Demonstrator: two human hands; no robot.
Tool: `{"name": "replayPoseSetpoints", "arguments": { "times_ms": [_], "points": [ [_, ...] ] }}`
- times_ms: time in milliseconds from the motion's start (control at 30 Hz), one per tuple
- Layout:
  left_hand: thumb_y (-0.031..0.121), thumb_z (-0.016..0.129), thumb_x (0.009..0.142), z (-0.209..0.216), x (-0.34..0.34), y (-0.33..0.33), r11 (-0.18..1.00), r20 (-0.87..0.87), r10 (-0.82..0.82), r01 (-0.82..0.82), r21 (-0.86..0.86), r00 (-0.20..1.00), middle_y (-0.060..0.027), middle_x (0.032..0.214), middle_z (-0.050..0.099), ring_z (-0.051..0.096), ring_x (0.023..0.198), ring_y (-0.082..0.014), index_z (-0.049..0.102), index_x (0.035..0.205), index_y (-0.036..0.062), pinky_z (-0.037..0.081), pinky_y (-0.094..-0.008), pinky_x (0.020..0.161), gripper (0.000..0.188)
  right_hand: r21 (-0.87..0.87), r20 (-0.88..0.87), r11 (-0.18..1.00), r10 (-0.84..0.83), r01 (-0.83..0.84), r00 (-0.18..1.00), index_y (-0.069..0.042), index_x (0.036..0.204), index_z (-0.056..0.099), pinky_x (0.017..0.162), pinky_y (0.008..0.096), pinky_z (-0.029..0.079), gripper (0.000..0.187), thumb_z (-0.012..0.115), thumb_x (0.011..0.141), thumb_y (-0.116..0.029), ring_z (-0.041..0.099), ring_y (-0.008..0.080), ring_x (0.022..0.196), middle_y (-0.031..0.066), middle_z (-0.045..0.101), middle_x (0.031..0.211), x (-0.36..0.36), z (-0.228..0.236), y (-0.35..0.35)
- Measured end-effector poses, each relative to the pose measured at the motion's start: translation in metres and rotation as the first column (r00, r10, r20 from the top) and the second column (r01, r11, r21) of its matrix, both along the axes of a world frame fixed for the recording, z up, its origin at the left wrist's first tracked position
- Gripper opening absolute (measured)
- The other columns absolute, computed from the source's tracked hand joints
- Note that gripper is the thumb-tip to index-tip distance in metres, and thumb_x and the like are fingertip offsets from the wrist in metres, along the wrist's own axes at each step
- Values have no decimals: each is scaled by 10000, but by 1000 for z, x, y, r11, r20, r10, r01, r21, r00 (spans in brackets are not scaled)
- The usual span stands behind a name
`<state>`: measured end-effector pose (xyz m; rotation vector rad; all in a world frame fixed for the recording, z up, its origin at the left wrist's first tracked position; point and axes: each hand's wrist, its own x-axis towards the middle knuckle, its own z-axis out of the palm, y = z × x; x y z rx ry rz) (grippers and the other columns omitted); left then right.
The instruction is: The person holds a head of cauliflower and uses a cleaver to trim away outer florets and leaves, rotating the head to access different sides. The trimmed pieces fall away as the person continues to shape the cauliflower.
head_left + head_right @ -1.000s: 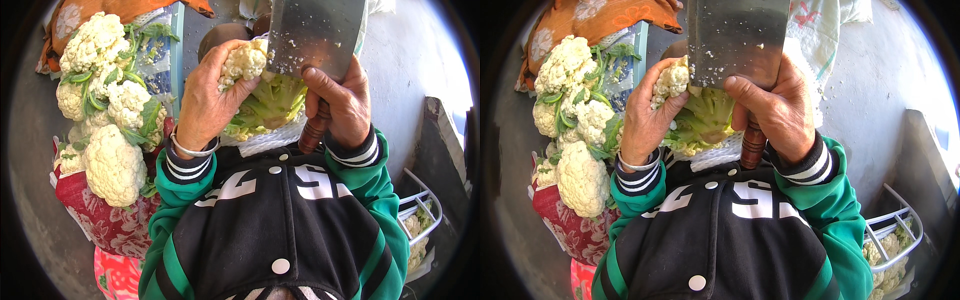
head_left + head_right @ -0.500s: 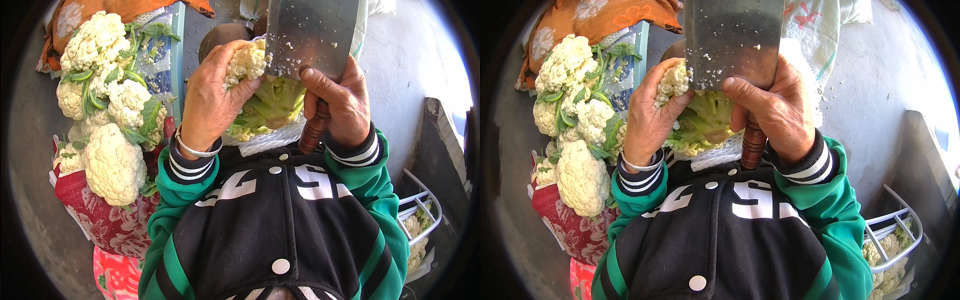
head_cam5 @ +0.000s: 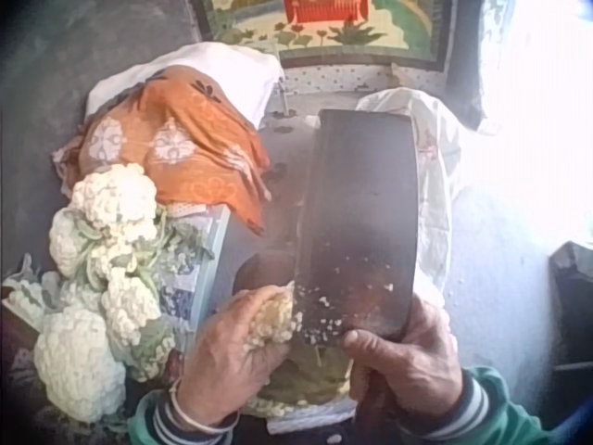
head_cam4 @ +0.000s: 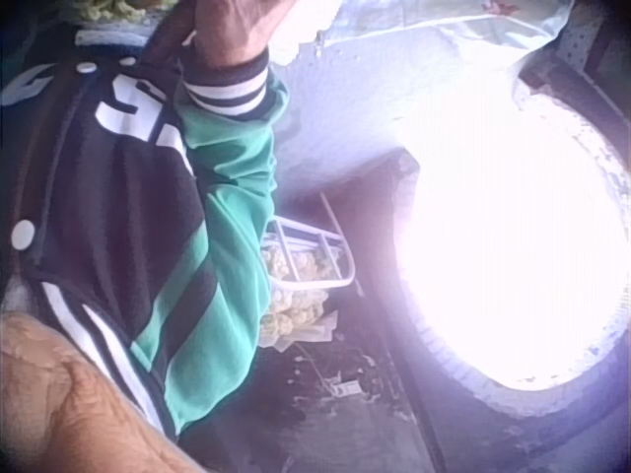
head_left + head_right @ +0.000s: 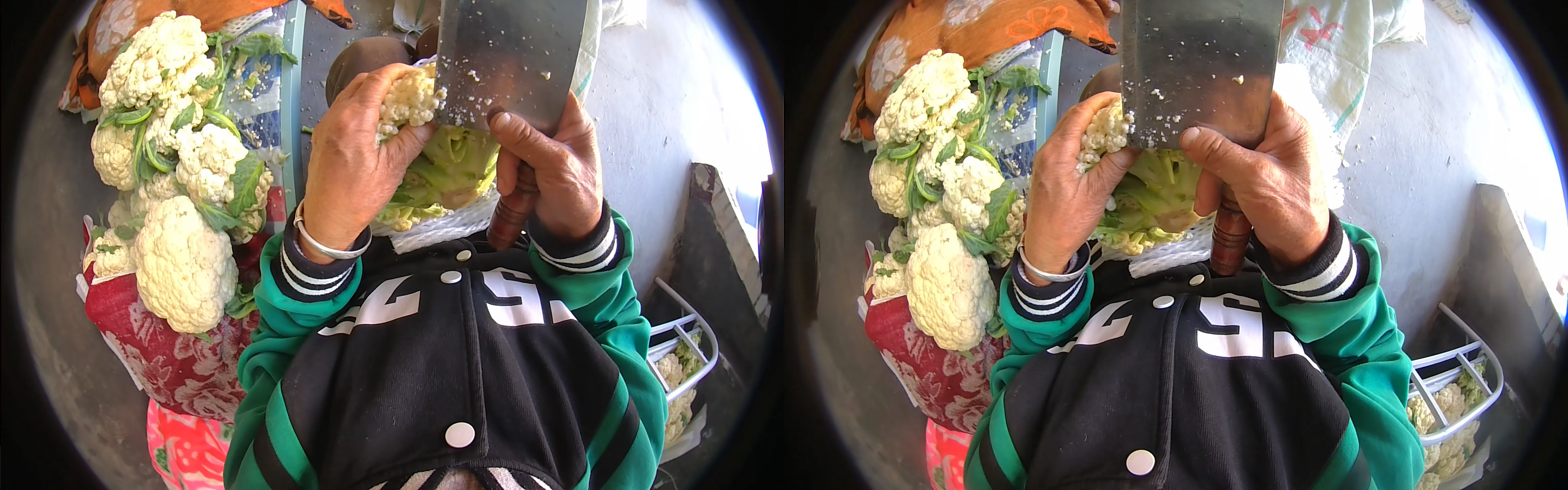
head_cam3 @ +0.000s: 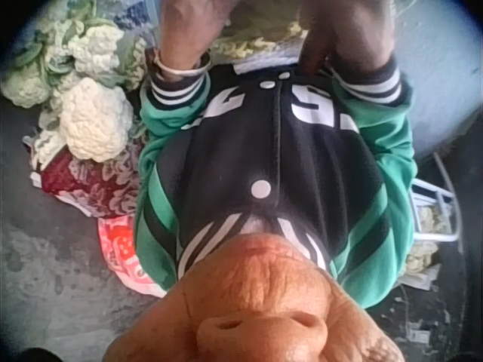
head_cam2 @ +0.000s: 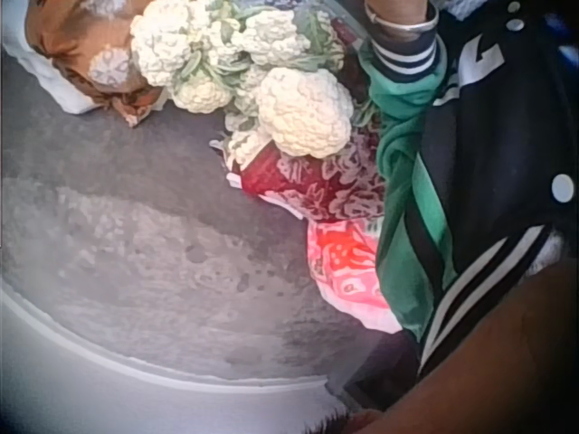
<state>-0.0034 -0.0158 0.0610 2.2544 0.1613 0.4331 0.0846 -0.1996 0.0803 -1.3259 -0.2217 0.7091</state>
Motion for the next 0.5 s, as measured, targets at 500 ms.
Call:
{"name": "replayPoseSetpoints", "arguments": {
  "times_ms": [500],
  "points": [
    [121,755,793,0,-1,-3,998,20,34,-35,46,999,-165,1028,646,646,939,-353,583,1190,11,512,-391,811,446,11,-4,1000,11,-11,1000,16,1066,556,399,241,449,199,649,894,-23,583,137,434,89,649,691,-6,5,5]
  ]
}}
